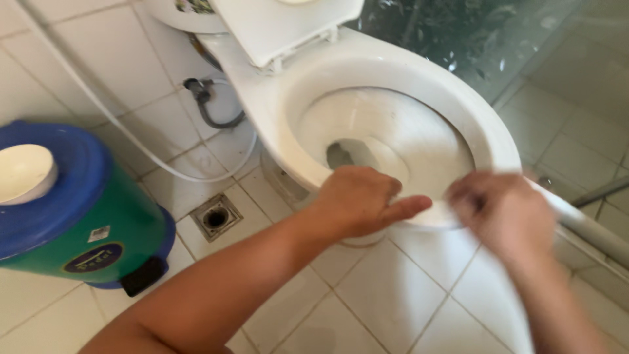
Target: The person scrubs the inside of a white toilet bowl using a dark steel wool pad. They repeatedly rub the rim and the interior surfaces of the bowl with the pad.
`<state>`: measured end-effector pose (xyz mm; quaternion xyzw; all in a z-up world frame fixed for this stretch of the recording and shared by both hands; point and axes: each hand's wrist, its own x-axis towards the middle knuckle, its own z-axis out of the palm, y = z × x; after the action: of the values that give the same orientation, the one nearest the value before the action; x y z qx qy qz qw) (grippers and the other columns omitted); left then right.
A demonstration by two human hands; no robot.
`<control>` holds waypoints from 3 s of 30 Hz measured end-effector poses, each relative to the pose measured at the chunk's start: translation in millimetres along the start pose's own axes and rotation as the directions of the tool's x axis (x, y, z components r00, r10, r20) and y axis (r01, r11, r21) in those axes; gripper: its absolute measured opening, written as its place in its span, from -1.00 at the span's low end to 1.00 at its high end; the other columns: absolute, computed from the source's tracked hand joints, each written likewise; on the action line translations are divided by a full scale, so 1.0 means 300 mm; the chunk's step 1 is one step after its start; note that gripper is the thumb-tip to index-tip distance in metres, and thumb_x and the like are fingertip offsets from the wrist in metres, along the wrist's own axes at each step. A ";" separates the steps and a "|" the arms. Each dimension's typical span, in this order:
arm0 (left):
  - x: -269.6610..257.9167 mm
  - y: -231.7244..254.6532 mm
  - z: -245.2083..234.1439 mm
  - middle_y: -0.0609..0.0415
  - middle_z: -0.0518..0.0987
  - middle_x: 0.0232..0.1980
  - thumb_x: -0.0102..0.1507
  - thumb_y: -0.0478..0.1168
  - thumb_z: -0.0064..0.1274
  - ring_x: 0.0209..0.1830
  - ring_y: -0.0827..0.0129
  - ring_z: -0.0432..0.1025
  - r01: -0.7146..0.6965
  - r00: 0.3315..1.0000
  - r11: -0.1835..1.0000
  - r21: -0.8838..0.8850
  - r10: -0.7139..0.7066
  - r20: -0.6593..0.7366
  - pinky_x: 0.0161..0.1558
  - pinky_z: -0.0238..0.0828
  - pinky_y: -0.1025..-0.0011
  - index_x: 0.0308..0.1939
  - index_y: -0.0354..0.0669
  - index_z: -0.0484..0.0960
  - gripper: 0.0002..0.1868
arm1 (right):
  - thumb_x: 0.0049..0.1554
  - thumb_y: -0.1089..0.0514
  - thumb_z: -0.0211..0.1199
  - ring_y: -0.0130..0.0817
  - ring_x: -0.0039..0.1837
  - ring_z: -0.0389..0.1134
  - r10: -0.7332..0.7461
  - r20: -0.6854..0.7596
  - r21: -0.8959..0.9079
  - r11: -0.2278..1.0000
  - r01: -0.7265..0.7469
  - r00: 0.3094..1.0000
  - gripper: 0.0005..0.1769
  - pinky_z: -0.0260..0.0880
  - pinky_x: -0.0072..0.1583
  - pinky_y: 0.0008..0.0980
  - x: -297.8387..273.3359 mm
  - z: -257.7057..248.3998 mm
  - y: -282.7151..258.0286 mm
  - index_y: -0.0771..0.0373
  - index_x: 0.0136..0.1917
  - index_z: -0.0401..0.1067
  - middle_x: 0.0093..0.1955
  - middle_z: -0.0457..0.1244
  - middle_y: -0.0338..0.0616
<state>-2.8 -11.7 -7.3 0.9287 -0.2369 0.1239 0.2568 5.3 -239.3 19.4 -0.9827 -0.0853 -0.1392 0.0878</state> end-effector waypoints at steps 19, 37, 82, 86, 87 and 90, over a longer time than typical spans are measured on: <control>0.003 0.008 0.009 -0.11 0.56 -0.53 0.26 0.51 -0.36 -0.42 -0.02 0.50 -0.052 0.998 0.998 -0.018 0.052 0.016 -0.34 0.38 0.05 -0.62 -0.14 0.58 -0.15 | -0.05 0.04 0.37 -0.11 0.05 0.45 -0.358 -0.409 -0.003 0.920 0.391 0.839 -0.80 0.41 0.15 -0.18 -0.041 0.153 0.222 0.12 -0.15 0.59 0.00 0.43 -0.17; 0.013 0.009 0.007 -0.09 0.55 -0.56 0.23 0.53 -0.29 -0.46 0.00 0.49 -0.073 0.996 0.997 0.014 0.072 0.061 -0.37 0.38 0.07 -0.64 -0.16 0.58 -0.14 | 0.25 -0.06 0.44 -0.14 -0.07 0.41 0.025 -0.158 0.241 0.971 0.013 0.987 -0.73 0.40 0.07 -0.20 0.464 0.138 0.245 0.09 0.12 0.63 -0.04 0.42 0.01; 0.133 0.167 0.037 -0.16 0.64 -0.31 0.05 0.22 0.27 -0.25 -0.03 0.56 -0.003 0.925 0.997 0.082 -0.028 0.379 -0.18 0.48 0.11 -0.12 -0.26 0.49 -0.35 | 0.20 -0.43 -0.02 -0.09 0.34 0.30 0.178 -0.016 0.333 -0.927 0.173 0.984 -0.23 0.13 0.39 -0.01 -0.015 0.940 -0.021 0.21 0.36 0.23 0.24 0.31 0.02; 0.113 0.157 0.040 -0.14 0.64 -0.31 0.04 0.13 0.31 -0.23 -0.01 0.56 0.020 0.923 0.999 0.042 -0.034 0.384 -0.16 0.48 0.12 -0.14 -0.26 0.50 -0.41 | 0.32 -0.08 -0.14 -0.12 0.34 0.32 0.494 0.463 0.749 -0.662 -0.027 0.736 -0.50 0.32 0.36 -0.07 -0.034 0.744 0.198 0.18 0.39 0.30 0.35 0.30 -0.07; 0.120 0.155 0.037 -0.13 0.65 -0.32 0.03 0.11 0.32 -0.22 0.00 0.56 0.017 0.924 0.999 0.028 -0.026 0.383 -0.17 0.47 0.11 -0.14 -0.26 0.50 -0.42 | 0.31 -0.14 -0.12 -0.24 0.36 0.31 0.537 0.453 0.775 -0.632 -0.016 0.712 -0.48 0.31 0.37 -0.11 0.023 0.646 0.276 0.08 0.42 0.28 0.42 0.25 -0.21; 0.121 0.153 0.035 -0.13 0.65 -0.32 0.05 0.06 0.31 -0.23 -0.01 0.57 0.027 0.919 0.999 0.025 -0.034 0.393 -0.17 0.49 0.10 -0.11 -0.25 0.52 -0.46 | 0.46 -0.07 0.03 -0.26 0.04 0.33 0.505 -0.204 0.973 0.009 0.231 0.839 -0.57 0.39 0.13 -0.13 0.130 0.382 0.376 0.31 0.30 0.45 0.07 0.30 -0.07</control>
<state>6.4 -65.7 15.8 0.9407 -0.2680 -0.0669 0.1969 93.6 -320.6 -94.6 -0.5588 -0.0278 -0.2830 0.7790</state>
